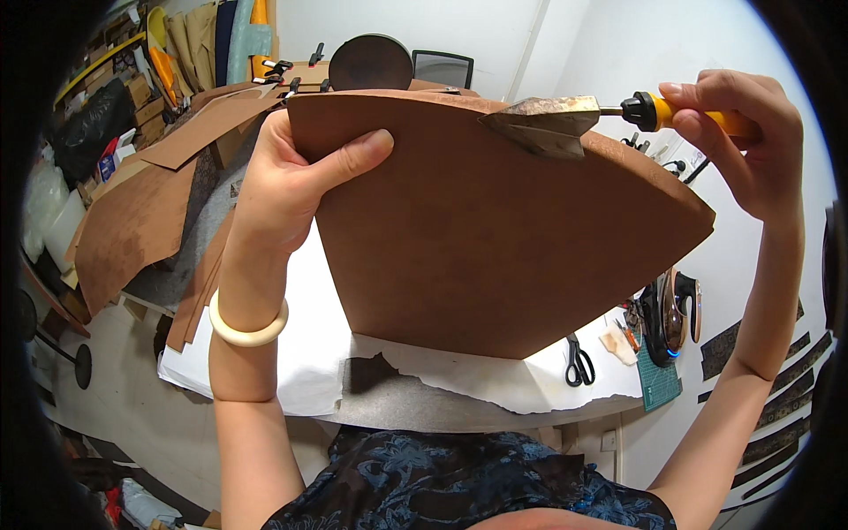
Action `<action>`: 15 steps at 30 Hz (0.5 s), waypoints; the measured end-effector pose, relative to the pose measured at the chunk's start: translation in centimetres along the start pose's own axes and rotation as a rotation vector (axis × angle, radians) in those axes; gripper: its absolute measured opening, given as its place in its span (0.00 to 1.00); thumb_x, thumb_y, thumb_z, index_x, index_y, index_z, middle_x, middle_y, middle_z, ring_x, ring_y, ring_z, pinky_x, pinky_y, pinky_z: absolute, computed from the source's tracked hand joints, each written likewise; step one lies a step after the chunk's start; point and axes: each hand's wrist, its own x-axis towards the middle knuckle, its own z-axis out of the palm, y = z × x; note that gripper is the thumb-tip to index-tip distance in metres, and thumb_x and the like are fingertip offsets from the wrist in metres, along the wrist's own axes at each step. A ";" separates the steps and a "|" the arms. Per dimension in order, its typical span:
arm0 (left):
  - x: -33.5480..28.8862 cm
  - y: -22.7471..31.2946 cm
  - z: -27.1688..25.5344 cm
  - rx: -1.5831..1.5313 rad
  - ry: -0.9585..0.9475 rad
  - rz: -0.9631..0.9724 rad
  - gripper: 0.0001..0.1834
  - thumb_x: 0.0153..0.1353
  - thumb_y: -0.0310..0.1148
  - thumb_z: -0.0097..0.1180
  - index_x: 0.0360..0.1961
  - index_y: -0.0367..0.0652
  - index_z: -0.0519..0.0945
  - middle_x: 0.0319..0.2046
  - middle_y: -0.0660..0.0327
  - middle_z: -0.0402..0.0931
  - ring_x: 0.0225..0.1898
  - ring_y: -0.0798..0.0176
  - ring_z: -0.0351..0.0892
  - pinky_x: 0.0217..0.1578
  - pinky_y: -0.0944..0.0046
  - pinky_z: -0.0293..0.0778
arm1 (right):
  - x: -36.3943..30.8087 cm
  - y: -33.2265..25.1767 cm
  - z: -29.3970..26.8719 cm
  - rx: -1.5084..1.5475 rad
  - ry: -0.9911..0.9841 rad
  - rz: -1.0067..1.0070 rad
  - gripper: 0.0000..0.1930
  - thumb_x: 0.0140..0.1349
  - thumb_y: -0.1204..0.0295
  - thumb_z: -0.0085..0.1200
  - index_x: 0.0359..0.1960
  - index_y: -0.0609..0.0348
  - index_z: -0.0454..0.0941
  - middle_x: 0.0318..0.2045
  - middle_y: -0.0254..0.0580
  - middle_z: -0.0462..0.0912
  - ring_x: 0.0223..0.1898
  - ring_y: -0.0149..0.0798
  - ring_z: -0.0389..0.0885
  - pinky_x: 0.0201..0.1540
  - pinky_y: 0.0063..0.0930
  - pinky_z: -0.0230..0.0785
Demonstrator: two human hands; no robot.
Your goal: The person uses a hot knife to trim and seal the edges of a brown leather piece, then uses an iron to press the edges flat. They repeat this process on different sections of the leather, flipping the piece over to work on both sides.
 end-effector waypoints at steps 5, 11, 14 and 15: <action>-0.1 -0.2 0.0 0.000 -0.001 0.015 0.11 0.65 0.25 0.73 0.48 0.37 0.90 0.41 0.61 0.91 0.41 0.70 0.88 0.46 0.68 0.83 | -0.7 1.5 0.5 0.130 -0.016 0.130 0.06 0.72 0.74 0.65 0.45 0.65 0.87 0.30 0.45 0.86 0.37 0.38 0.91 0.45 0.27 0.84; 0.1 -0.2 0.0 0.044 0.026 0.011 0.11 0.65 0.26 0.74 0.48 0.37 0.90 0.41 0.61 0.91 0.40 0.70 0.88 0.46 0.68 0.83 | -0.5 2.5 0.7 0.297 -0.039 0.169 0.07 0.74 0.73 0.63 0.46 0.65 0.86 0.39 0.47 0.88 0.46 0.40 0.92 0.54 0.31 0.85; 0.2 -0.2 -0.2 0.054 0.037 -0.025 0.11 0.65 0.27 0.74 0.48 0.38 0.90 0.41 0.61 0.91 0.40 0.70 0.88 0.46 0.68 0.83 | -1.0 3.0 1.9 0.402 -0.010 0.260 0.09 0.76 0.72 0.61 0.50 0.66 0.86 0.44 0.45 0.88 0.48 0.35 0.90 0.52 0.26 0.84; 0.4 -0.3 -0.2 0.038 0.032 -0.032 0.12 0.66 0.27 0.73 0.49 0.38 0.90 0.41 0.61 0.91 0.40 0.70 0.88 0.46 0.68 0.83 | -1.0 3.0 1.2 0.368 -0.023 0.268 0.10 0.76 0.71 0.61 0.51 0.66 0.86 0.44 0.44 0.88 0.46 0.33 0.90 0.50 0.23 0.84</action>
